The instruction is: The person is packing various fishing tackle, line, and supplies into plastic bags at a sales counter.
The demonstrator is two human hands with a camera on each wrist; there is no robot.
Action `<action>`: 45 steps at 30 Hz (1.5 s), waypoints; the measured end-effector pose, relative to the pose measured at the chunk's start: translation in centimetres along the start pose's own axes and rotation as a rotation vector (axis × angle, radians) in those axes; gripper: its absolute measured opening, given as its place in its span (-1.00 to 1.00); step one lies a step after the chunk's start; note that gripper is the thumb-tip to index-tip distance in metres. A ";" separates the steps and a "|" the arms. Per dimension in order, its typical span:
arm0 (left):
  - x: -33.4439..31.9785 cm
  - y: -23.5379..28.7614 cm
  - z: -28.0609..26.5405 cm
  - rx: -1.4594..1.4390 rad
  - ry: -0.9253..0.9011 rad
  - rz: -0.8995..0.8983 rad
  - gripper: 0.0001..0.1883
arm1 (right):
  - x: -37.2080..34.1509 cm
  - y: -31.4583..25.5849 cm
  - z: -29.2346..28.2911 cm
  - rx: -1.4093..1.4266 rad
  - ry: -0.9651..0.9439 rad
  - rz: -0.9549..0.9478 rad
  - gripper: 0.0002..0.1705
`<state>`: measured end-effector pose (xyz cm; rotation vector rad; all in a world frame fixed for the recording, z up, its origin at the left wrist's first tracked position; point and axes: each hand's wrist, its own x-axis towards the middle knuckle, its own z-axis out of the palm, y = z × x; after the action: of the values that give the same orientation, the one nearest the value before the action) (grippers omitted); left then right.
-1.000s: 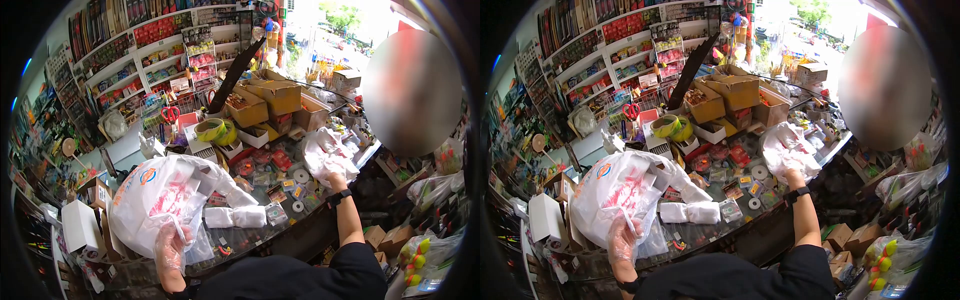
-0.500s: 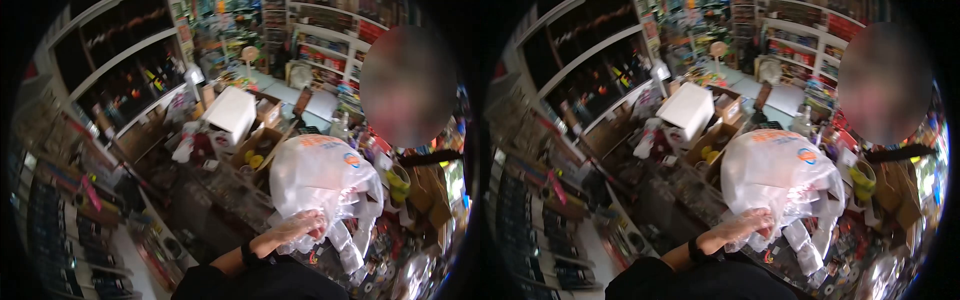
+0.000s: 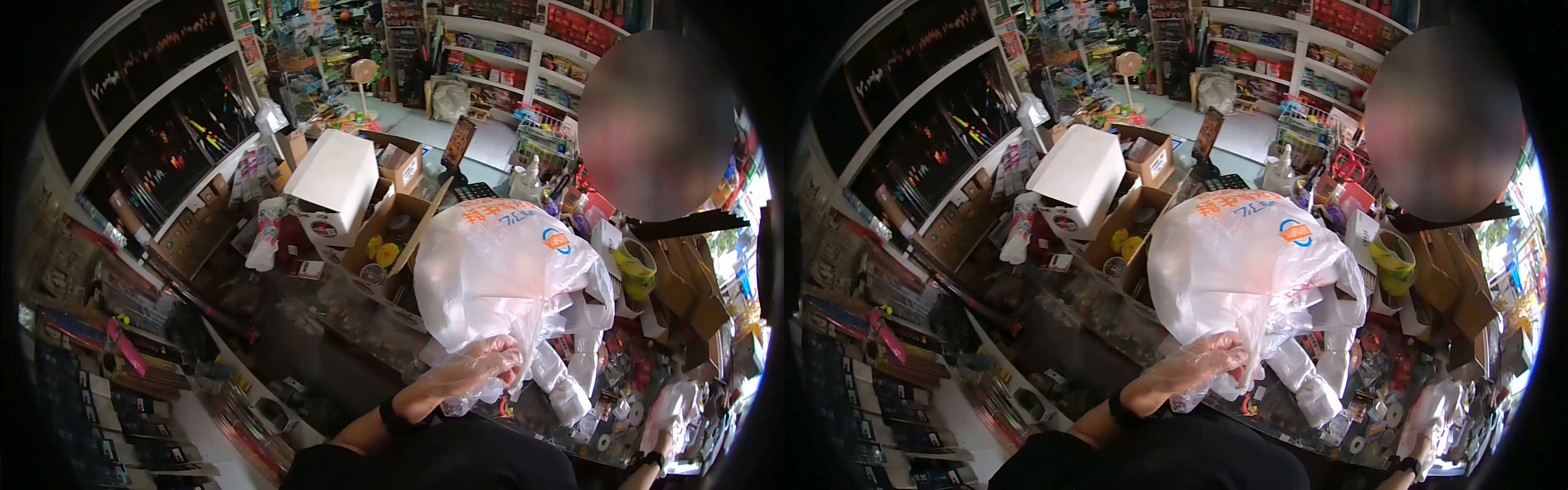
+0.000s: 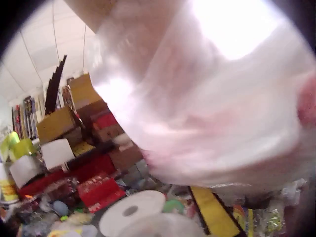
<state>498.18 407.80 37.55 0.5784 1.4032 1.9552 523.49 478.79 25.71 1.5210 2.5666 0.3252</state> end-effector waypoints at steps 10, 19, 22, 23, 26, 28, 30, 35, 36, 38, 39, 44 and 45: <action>-1.6 6.7 3.2 -0.197 0.185 0.067 -0.67 | -17.0 -6.2 -18.6 1.038 0.255 -0.277 -0.51; 1.8 1.6 3.5 0.996 0.100 0.480 -0.84 | -22.9 -29.6 -24.4 1.000 -0.660 -1.026 -0.47; 3.0 -0.3 3.9 0.722 0.048 0.331 -0.78 | -24.1 -36.2 -26.2 0.793 -0.431 -1.282 -0.48; 3.2 -0.4 4.1 0.433 -0.005 0.202 -0.75 | -24.5 -38.3 -26.4 0.693 -0.366 -1.293 -0.46; 3.0 -0.7 3.8 0.156 -0.071 -0.007 -0.73 | -21.7 -44.7 -22.8 1.171 -0.322 -1.633 -0.54; 2.5 -0.2 3.9 -0.069 -0.093 -0.089 -0.70 | -21.7 -48.7 -22.4 1.732 -0.958 -1.238 -0.66; 1.1 2.1 4.8 -0.116 -0.148 -0.071 -0.68 | -22.3 -50.8 -22.9 1.988 -0.981 -0.921 -0.75; -0.9 3.0 5.4 -0.080 -0.294 0.081 -0.63 | -25.9 -55.2 -24.8 1.582 0.314 -1.324 -0.70; -1.2 3.3 6.1 -0.073 -0.220 0.065 -0.62 | -26.5 -55.3 -24.9 1.319 0.655 -1.417 -0.66; -1.2 3.3 6.4 -0.019 -0.178 0.080 -0.61 | -27.4 -51.6 -24.8 0.685 0.633 -1.470 -0.59; -1.2 3.1 6.4 0.044 -0.102 0.113 -0.61 | -28.3 -48.1 -25.5 0.321 0.343 -1.435 -0.57; -1.3 1.5 6.5 0.112 0.016 0.187 -0.57 | -23.9 -35.0 -21.8 1.204 0.350 -1.163 -0.90; -1.3 1.6 7.0 0.110 0.020 0.211 -0.57 | -22.2 -32.1 -21.1 1.129 0.432 -1.067 -0.93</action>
<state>503.40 411.05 41.41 0.7870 1.5226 2.0602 502.12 441.94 38.12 -0.1715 3.6047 -1.1690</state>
